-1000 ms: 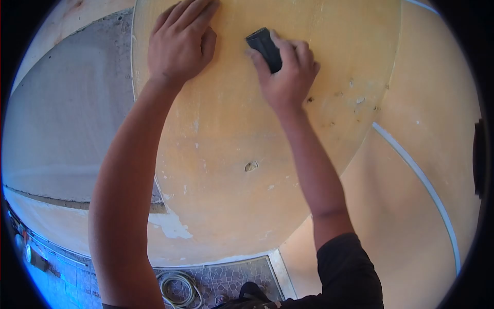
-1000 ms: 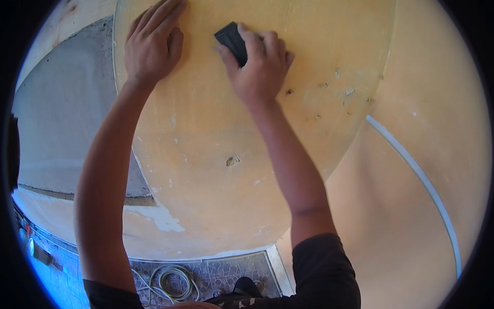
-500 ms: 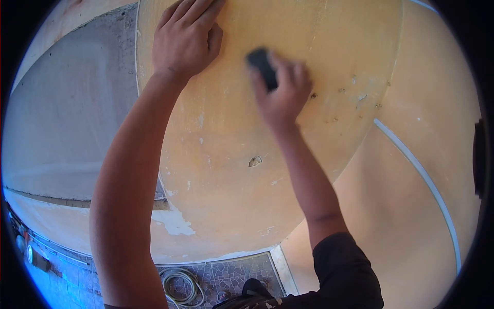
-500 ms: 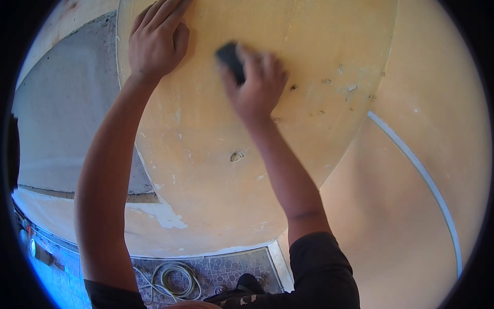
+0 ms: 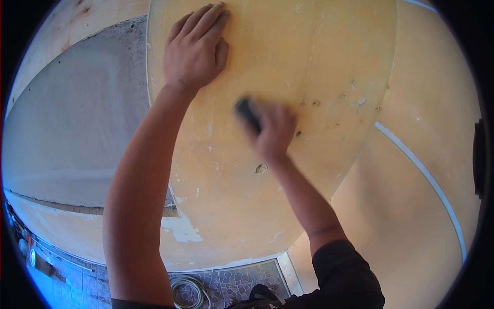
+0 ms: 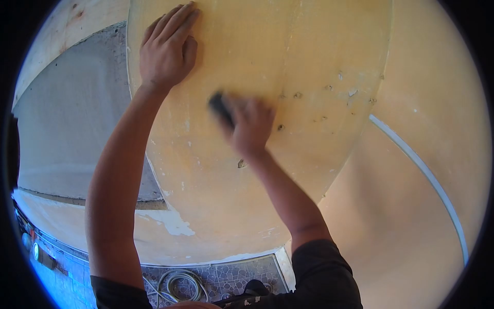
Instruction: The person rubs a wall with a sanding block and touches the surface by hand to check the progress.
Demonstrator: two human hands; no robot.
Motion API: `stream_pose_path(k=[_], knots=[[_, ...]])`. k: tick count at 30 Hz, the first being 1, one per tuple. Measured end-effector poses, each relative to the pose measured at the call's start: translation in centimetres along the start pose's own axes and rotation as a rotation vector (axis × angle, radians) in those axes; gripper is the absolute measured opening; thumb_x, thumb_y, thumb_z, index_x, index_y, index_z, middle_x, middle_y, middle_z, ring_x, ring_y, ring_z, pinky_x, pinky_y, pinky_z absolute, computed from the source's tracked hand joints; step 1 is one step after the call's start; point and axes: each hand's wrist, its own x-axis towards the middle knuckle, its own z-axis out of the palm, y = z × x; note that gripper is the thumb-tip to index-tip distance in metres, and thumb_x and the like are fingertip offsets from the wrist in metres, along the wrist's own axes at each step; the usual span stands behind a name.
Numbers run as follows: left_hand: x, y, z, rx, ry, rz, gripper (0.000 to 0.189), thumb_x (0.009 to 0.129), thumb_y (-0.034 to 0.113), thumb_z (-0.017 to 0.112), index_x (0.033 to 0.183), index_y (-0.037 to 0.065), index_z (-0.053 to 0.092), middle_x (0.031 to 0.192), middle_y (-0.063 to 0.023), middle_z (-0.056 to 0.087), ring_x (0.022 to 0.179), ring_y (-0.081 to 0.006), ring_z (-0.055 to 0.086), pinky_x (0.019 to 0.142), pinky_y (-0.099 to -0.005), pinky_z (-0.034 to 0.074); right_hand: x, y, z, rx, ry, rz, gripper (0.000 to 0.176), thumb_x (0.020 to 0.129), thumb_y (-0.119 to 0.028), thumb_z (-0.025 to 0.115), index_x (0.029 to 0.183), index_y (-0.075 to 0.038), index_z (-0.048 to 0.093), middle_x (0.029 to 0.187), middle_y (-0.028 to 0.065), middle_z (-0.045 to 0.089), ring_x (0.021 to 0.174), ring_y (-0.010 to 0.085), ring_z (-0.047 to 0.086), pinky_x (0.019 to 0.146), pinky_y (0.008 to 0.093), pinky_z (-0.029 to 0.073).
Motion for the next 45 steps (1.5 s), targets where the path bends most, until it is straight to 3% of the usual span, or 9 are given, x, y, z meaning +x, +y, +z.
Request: stream_pose_path(k=[2, 5, 11, 18, 25, 27, 32, 36, 45], knots=[[0.6, 0.4, -1.1, -0.038, -0.120, 0.017, 0.046, 0.086, 0.014, 0.059, 0.127, -0.005, 0.068, 0.141, -0.0207, 0.064, 0.134, -0.0347, 0.059, 0.115, -0.0485, 0.043, -7.7, -2.5, -1.4, 0.229, -0.149, -0.166, 0.048, 0.077, -0.040, 0.087, 0.122, -0.026, 0.075, 0.098, 0.0002, 0.064, 0.088, 0.0212, 0.062, 0.080, 0.0461, 0.043], [-0.4, 0.3, 0.2, 0.003, 0.001, -0.022, 0.040, 0.087, 0.016, 0.061, 0.126, 0.011, 0.072, 0.139, -0.0021, 0.067, 0.130, -0.0199, 0.061, 0.113, -0.0409, 0.046, -11.7, -1.9, -2.5, 0.271, -0.336, -0.296, 0.044, 0.080, -0.042, 0.088, 0.119, -0.023, 0.077, 0.103, 0.0011, 0.065, 0.098, 0.0247, 0.065, 0.092, 0.0464, 0.044], [0.6, 0.4, -0.9, -0.028, -0.116, 0.016, 0.046, 0.086, 0.014, 0.058, 0.126, -0.006, 0.068, 0.141, -0.0209, 0.064, 0.134, -0.0351, 0.059, 0.115, -0.0484, 0.043, 1.1, 0.0, 0.1, 0.076, 0.025, 0.084, 0.052, 0.080, -0.046, 0.086, 0.126, -0.025, 0.075, 0.103, 0.0004, 0.063, 0.088, 0.0228, 0.059, 0.081, 0.0436, 0.039], [-0.7, 0.5, 0.3, 0.020, -0.037, -0.012, 0.043, 0.087, 0.010, 0.060, 0.129, 0.010, 0.071, 0.144, -0.0028, 0.065, 0.134, -0.0216, 0.060, 0.115, -0.0415, 0.045, -13.1, -4.6, -2.7, 0.340, -0.200, 0.005, 0.050, 0.079, -0.043, 0.088, 0.121, -0.018, 0.075, 0.103, 0.0025, 0.064, 0.094, 0.0261, 0.059, 0.082, 0.0452, 0.041], [-6.5, 3.1, -3.2, 0.001, -0.203, -0.070, 0.047, 0.091, 0.010, 0.059, 0.137, 0.007, 0.068, 0.151, -0.0087, 0.061, 0.144, -0.0271, 0.053, 0.119, -0.0464, 0.040, -24.9, -10.9, -12.9, 0.788, -0.359, 1.370, 0.036, 0.100, -0.033, 0.073, 0.121, -0.003, 0.071, 0.087, -0.0018, 0.061, 0.073, 0.0083, 0.053, 0.065, 0.0272, 0.045], [-10.0, 5.2, -4.4, -0.026, -0.247, -0.189, 0.048, 0.092, 0.011, 0.059, 0.140, 0.007, 0.066, 0.153, -0.0128, 0.059, 0.146, -0.0331, 0.050, 0.122, -0.0518, 0.035, -27.3, -11.5, -15.3, 1.003, -0.375, 1.954, 0.039, 0.102, -0.039, 0.071, 0.121, -0.004, 0.070, 0.083, -0.0035, 0.060, 0.069, 0.0072, 0.052, 0.063, 0.0259, 0.045], [-20.5, 17.3, -10.9, -0.606, -0.505, -0.565, 0.040, 0.093, 0.007, 0.070, 0.132, 0.003, 0.068, 0.140, -0.0189, 0.067, 0.140, -0.0371, 0.055, 0.120, -0.0519, 0.036, -28.6, -7.8, -19.6, 1.300, -0.372, 2.267, 0.049, 0.102, -0.060, 0.062, 0.105, -0.011, 0.066, 0.083, 0.0004, 0.064, 0.067, 0.0097, 0.060, 0.058, 0.0285, 0.050], [-27.9, 30.0, -17.3, -1.287, -0.956, -1.528, 0.048, 0.100, 0.018, 0.073, 0.140, -0.006, 0.061, 0.134, -0.0193, 0.070, 0.130, -0.0248, 0.062, 0.113, -0.0392, 0.045, -25.4, -4.9, -23.6, 1.572, -0.351, 2.250, 0.053, 0.102, -0.063, 0.060, 0.106, -0.011, 0.071, 0.081, 0.0016, 0.068, 0.064, 0.0105, 0.066, 0.056, 0.0261, 0.053], [-28.7, 36.0, -23.1, -1.501, -1.193, -2.044, 0.023, 0.105, 0.021, 0.067, 0.119, 0.003, 0.070, 0.112, -0.0047, 0.073, 0.111, -0.0142, 0.065, 0.103, -0.0359, 0.048, -30.3, -4.2, -27.8, 1.582, -0.447, 2.356, 0.054, 0.103, -0.061, 0.058, 0.110, -0.009, 0.071, 0.083, 0.0029, 0.070, 0.063, 0.0091, 0.066, 0.053, 0.0253, 0.055]])
